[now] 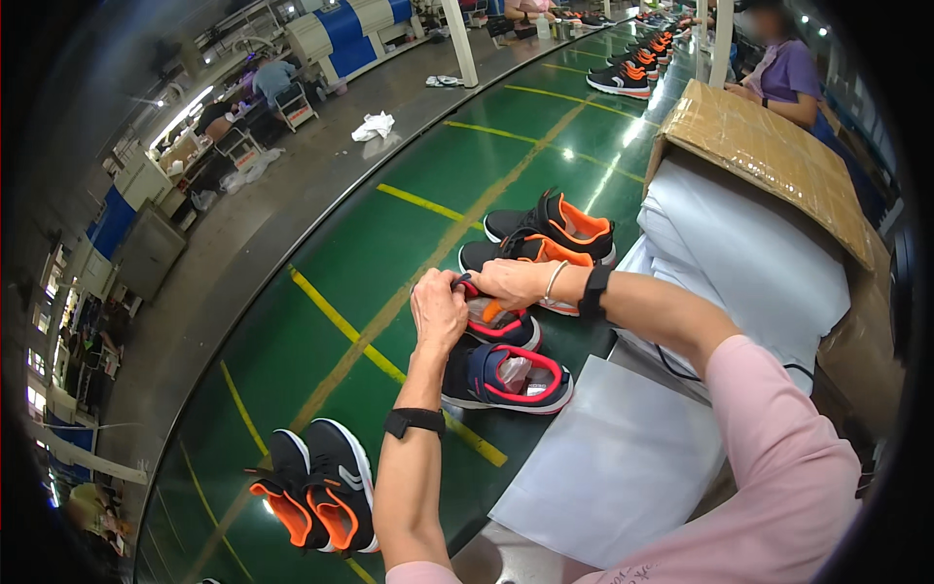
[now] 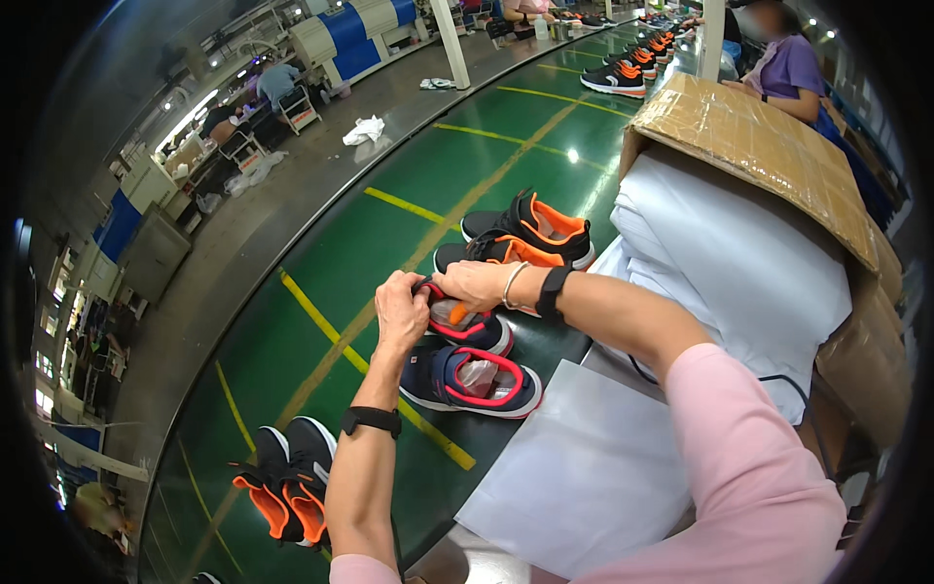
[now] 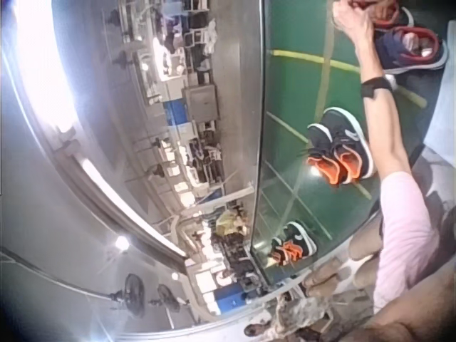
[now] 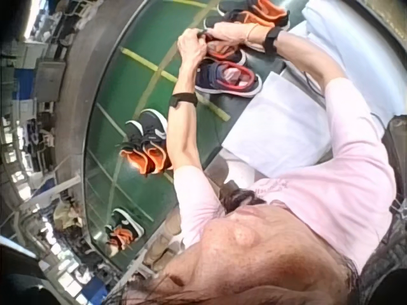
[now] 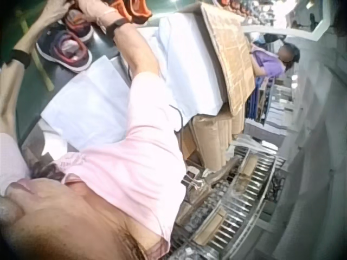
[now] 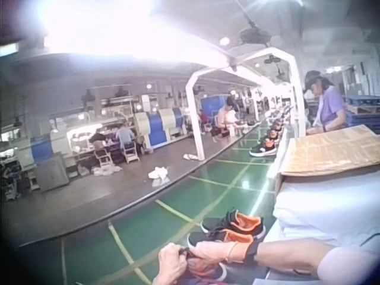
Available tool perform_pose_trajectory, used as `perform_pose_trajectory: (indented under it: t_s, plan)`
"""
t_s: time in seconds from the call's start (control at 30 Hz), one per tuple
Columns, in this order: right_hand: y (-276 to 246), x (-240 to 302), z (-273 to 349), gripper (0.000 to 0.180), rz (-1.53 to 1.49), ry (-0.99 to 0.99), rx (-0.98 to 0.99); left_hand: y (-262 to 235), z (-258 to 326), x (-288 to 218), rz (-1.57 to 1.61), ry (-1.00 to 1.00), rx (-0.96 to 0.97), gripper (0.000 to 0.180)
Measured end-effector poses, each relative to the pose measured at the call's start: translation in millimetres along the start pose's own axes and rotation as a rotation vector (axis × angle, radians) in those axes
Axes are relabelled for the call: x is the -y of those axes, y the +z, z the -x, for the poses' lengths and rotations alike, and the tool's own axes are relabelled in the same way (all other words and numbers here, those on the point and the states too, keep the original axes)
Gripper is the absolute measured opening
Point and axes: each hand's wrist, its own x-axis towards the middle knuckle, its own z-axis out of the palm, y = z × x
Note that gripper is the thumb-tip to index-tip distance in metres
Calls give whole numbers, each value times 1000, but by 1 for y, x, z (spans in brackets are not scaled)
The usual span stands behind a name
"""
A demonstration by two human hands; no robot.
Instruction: Packaging manufactured shoes by inserting paper forms and wrapping them in tissue paper on a conveyor line.
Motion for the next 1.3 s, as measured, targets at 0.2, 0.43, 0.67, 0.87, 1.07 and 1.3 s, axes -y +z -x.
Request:
perform_pose_trajectory:
  t_s: [0.2,0.43,0.67,0.87,1.07,1.3]
  plan:
    - [19,-9,1,46,110,108,-129,13,11,-11,-33,126,-73,10]
    - [-12,32,15,34,223,7,-636,-93,45,-58,-56,320,-65,38]
    - [2,236,116,14,-724,-347,-356,-298,226,-138,76,-205,415,35]
    - [110,363,139,16,-1425,-104,1,-256,358,-161,-170,-245,377,65]
    - [115,356,149,3,-1313,18,-206,-247,365,-154,-260,-232,324,59]
    - [33,312,181,6,-1713,-367,-167,-234,323,-206,774,-528,172,43]
